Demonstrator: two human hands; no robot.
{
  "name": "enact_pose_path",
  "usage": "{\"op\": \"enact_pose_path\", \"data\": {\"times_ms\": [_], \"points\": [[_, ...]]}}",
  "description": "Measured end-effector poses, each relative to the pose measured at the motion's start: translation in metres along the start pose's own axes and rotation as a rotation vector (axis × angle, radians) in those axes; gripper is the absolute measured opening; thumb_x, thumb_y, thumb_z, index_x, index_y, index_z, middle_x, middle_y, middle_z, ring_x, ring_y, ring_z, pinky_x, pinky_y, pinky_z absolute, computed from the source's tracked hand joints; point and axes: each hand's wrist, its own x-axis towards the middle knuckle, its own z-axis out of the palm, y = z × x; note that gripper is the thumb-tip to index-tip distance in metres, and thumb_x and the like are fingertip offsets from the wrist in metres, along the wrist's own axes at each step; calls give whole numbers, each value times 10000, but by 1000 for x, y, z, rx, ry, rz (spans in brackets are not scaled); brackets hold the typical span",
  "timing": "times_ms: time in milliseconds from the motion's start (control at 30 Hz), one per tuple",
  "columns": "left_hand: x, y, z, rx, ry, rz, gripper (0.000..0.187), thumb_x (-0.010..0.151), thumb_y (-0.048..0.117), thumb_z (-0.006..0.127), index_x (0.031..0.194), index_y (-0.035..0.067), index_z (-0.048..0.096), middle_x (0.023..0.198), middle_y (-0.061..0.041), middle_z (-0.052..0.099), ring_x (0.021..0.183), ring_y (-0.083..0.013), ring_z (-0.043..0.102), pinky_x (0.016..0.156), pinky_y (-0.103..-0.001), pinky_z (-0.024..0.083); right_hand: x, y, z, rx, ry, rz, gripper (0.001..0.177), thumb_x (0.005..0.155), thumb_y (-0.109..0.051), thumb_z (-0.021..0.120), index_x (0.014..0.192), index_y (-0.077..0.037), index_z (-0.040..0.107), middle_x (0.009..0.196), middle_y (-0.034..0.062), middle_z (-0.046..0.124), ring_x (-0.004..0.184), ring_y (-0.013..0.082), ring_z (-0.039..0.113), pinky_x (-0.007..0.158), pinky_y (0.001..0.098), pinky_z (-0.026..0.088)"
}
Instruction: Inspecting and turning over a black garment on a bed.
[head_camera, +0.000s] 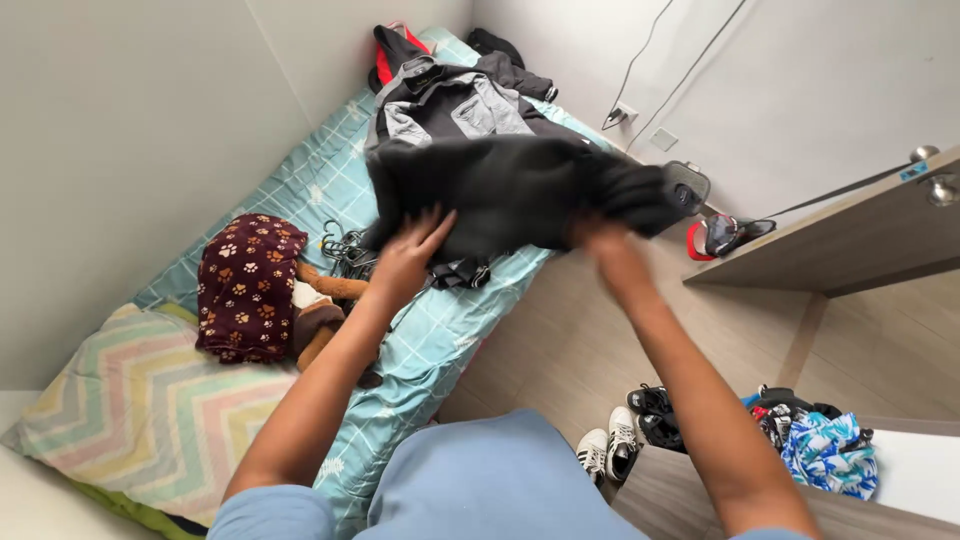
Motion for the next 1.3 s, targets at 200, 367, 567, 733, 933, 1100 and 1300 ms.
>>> {"op": "enact_pose_path", "data": {"times_ms": [200, 367, 567, 733, 933, 1100, 1300], "points": [[-71, -162, 166, -368, -244, -409, 492, 759, -89, 450, 1076, 112, 769, 1109, -216, 728, 1077, -411, 668, 953, -469, 510, -29, 79, 51, 105, -778, 187, 756, 761, 159, 536, 1217, -401, 759, 1248, 111, 713, 1099, 335, 681, 1016, 391, 518], [68, -121, 52, -358, 107, -448, 360, 865, -38, 454, 1129, 31, 688, 1128, -260, 696, 1087, -428, 657, 925, -472, 516, 97, 81, -84, 428, -550, 360, 854, 570, 233, 463, 1208, -255, 752, 1165, 32, 768, 1030, 174, 672, 930, 294, 509], [99, 45, -93, -200, 569, -58, 630, 917, -109, 419, 1522, 66, 418, 1612, -223, 404, 1408, -424, 513, 1222, -468, 419, 110, 27, -192, 63, 460, 191, 484, 1014, 60, 428, 1464, 21, 602, 1491, 162, 603, 1367, 276, 588, 1220, 366, 470], [23, -29, 24, 381, 166, 155, 611, 904, 41, 524, 1513, 91, 535, 1602, -116, 427, 1428, -403, 412, 1201, -528, 307, 58, -27, -77, -241, 124, 149, 256, 1143, -337, 481, 1334, -217, 602, 1387, 90, 653, 1309, 311, 602, 1104, 426, 472], [-40, -128, 96, -249, -791, -445, 634, 740, -119, 466, 1194, 212, 760, 1178, -177, 712, 1099, -353, 675, 973, -421, 523, -9, 68, 38, 286, -1171, 178, 730, 761, 103, 462, 1304, -302, 733, 1249, 127, 715, 1156, 269, 650, 1022, 324, 477], [24, -143, 61, -584, 39, -525, 450, 740, -103, 415, 997, 32, 759, 1027, -179, 751, 1039, -329, 691, 940, -369, 524, 77, 108, -37, 497, -986, 250, 574, 740, 87, 505, 1203, -143, 753, 1161, 46, 765, 1070, 169, 659, 960, 320, 508], [89, 38, -117, -378, 646, -37, 566, 791, -91, 404, 1310, -22, 619, 1386, -190, 622, 1352, -377, 578, 1194, -387, 439, 109, 27, -144, 218, -18, 325, 461, 996, 40, 449, 1370, -98, 681, 1316, 164, 726, 1138, 279, 683, 1056, 387, 500]]}}
